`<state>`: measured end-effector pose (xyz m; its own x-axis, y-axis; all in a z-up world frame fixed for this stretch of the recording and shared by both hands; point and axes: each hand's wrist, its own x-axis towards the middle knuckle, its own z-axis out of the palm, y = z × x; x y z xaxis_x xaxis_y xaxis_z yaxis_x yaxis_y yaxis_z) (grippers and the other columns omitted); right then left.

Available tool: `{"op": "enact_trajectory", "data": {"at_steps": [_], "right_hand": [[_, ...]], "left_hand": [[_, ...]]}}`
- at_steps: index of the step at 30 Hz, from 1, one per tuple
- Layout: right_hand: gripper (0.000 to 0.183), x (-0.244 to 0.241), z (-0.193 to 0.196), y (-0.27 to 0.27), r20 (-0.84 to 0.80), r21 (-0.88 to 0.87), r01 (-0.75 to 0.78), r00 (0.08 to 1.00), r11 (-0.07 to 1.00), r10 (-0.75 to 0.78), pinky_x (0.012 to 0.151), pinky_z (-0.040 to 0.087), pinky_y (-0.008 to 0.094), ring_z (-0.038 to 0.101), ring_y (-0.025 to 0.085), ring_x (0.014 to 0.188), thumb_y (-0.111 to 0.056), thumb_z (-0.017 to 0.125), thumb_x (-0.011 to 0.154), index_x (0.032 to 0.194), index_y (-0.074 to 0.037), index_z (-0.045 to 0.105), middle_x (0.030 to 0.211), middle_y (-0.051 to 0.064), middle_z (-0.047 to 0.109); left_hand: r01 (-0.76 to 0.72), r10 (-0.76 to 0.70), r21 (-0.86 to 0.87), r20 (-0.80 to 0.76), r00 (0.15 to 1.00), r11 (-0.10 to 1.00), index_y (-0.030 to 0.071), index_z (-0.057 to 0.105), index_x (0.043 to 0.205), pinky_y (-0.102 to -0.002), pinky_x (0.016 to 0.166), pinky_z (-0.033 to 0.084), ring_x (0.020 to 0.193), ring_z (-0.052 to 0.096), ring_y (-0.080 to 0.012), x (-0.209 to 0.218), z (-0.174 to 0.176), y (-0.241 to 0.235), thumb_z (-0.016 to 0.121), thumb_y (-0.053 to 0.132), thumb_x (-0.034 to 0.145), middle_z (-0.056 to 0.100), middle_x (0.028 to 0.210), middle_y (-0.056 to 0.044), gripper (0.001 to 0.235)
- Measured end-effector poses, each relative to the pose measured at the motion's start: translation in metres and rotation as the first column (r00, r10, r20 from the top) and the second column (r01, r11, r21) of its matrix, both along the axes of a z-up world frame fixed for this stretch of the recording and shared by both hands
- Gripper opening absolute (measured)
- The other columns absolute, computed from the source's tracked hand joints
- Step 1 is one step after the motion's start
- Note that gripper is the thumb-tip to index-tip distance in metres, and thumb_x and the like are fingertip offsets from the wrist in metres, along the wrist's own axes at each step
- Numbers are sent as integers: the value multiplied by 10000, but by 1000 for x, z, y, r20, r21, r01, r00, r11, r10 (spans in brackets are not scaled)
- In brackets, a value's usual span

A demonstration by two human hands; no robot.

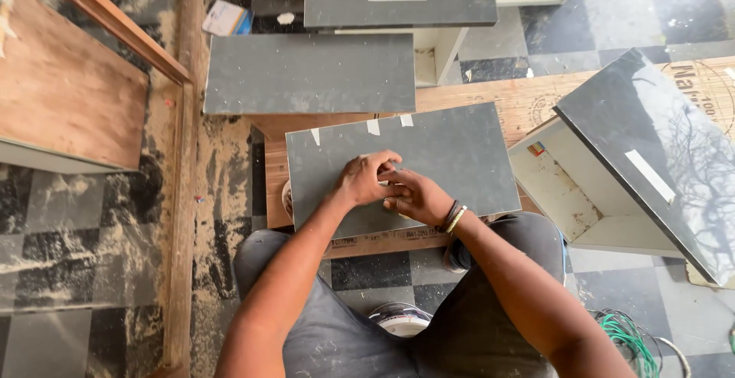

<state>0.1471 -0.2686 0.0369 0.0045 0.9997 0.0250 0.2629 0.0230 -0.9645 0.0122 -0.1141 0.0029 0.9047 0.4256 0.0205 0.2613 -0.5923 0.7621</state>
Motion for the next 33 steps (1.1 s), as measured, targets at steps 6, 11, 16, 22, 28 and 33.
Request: {"op": "enact_trajectory", "data": {"at_steps": [6,11,16,22,28,33], "right_hand": [[399,2,12,-17,301,4,111,948,994,-107,795,554,388,685,259,906,-274,794,869,1202,-92,670,1024,105,659],[299,21,-1,-36,283,18,146,948,989,-145,807,558,378,697,271,905,-292,791,881,1047,-63,693,1012,100,679],[307,57,-2,-48,218,-123,328,930,937,-297,833,561,358,720,277,923,-332,746,889,1008,-52,711,1031,103,692],[414,74,-15,-54,457,-202,410,843,889,-284,824,542,412,696,344,945,-384,756,860,1082,-38,714,1063,142,696],[407,75,-7,-44,504,-246,390,834,887,-227,835,551,422,700,363,960,-415,737,863,1077,-69,742,1092,154,712],[425,79,-2,-38,474,-312,334,866,889,-159,824,560,426,710,355,956,-449,721,862,1068,-78,741,1072,152,720]], "left_hand": [[25,-1,-170,139,990,985,68,695,1154,-340,882,583,965,729,-199,-8,-19,-1,893,638,621,758,1014,-75,806],[22,29,-224,224,974,974,72,734,1131,-334,919,575,1000,723,-176,-10,-49,3,823,551,783,777,1045,-66,599],[-287,357,-401,109,928,870,84,727,1099,-331,820,588,896,727,-168,-16,-37,8,757,349,926,780,990,-75,318],[-441,389,117,307,868,890,69,728,1049,-390,704,562,795,673,-265,-3,-39,21,731,120,878,646,1006,-99,178],[-410,394,443,133,910,797,74,719,880,-462,692,532,873,674,-325,36,-32,50,761,233,856,669,965,-69,167],[-253,370,574,-96,924,779,78,731,765,-451,753,569,876,712,-343,65,-55,65,731,171,872,686,938,-132,142]]}}
